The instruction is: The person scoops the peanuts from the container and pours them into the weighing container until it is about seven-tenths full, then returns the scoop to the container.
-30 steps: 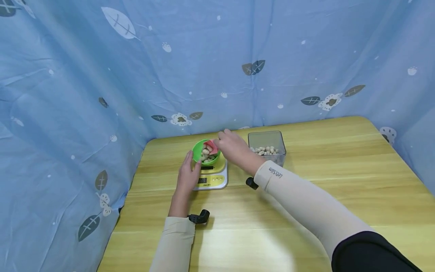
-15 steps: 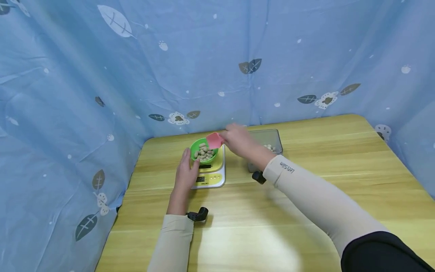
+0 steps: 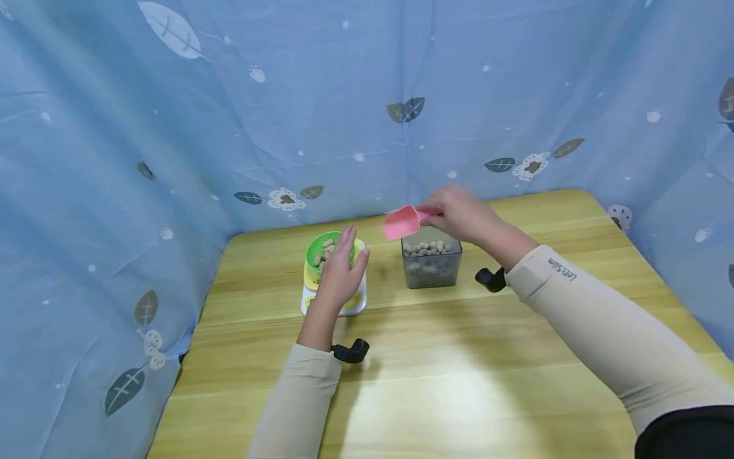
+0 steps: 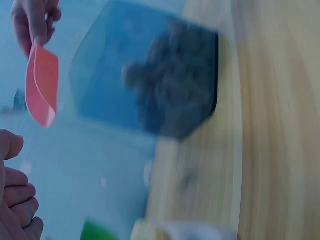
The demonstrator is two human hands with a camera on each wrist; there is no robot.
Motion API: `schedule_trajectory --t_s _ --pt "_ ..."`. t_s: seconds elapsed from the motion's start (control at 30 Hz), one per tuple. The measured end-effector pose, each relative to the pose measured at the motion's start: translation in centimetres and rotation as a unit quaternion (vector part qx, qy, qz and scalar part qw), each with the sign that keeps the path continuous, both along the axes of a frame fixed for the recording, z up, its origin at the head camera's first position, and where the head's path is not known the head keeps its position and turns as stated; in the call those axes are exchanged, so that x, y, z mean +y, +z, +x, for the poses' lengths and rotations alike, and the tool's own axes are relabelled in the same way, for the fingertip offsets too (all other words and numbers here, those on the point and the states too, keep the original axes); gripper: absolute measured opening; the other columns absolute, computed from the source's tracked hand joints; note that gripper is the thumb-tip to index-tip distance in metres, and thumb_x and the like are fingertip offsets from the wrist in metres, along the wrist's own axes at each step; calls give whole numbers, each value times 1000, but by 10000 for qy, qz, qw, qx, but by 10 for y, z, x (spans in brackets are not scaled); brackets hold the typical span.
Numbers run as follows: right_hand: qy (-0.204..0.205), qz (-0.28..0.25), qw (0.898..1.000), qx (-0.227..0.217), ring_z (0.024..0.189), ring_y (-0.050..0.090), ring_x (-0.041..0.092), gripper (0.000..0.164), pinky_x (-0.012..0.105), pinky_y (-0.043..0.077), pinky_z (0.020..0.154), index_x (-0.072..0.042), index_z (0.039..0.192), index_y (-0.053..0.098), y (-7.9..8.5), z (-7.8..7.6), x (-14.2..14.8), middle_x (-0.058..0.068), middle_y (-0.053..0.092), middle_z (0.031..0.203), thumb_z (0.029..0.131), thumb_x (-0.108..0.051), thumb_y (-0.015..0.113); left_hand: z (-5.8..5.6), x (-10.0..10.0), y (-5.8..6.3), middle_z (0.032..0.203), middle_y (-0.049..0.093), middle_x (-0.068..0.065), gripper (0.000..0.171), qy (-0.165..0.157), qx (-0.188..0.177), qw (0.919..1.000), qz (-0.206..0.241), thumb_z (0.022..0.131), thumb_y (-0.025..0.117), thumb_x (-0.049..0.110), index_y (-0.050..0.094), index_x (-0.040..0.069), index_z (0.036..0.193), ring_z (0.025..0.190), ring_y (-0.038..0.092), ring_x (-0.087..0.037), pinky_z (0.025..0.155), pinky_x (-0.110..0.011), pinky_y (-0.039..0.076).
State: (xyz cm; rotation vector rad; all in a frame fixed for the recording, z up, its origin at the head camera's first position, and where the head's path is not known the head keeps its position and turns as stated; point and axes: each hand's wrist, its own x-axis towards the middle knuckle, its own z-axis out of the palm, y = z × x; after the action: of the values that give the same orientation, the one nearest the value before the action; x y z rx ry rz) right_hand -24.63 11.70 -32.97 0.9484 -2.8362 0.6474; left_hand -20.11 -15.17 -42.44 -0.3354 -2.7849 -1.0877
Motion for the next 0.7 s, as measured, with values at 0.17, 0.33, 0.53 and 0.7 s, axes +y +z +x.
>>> schedule_trajectory --t_s 0.17,0.33,0.53,0.7 --pt "-362 777 9957 365 74 53 24 15 38 42 65 -17 99 79 5 3 23 2 68 80 86 -25 77 -4 35 0 165 18 2 62 -513 -174 9985 -53 104 41 44 25 16 157 151 21 -21 122 -44 24" --pt "-634 1467 9836 832 71 54 28 12 40 43 57 -21 96 80 -2 6 28 2 66 79 84 -21 78 -8 56 -5 165 18 2 60 -790 -258 9961 -283 105 41 42 27 14 156 151 20 -19 122 -42 26" --pt "-332 2259 9599 1625 76 58 29 26 43 49 60 -20 95 79 -23 7 25 6 68 87 81 1 74 -9 66 -9 165 16 4 60 -863 -305 9946 -490 105 36 43 27 13 156 151 19 -18 123 -38 22" --pt "-11 2724 9367 2201 81 56 26 25 36 45 63 -17 93 79 -33 6 21 5 69 92 76 1 81 -9 68 -8 165 15 4 59 -966 -273 9931 -611 106 36 43 26 15 157 152 18 -18 123 -39 22"
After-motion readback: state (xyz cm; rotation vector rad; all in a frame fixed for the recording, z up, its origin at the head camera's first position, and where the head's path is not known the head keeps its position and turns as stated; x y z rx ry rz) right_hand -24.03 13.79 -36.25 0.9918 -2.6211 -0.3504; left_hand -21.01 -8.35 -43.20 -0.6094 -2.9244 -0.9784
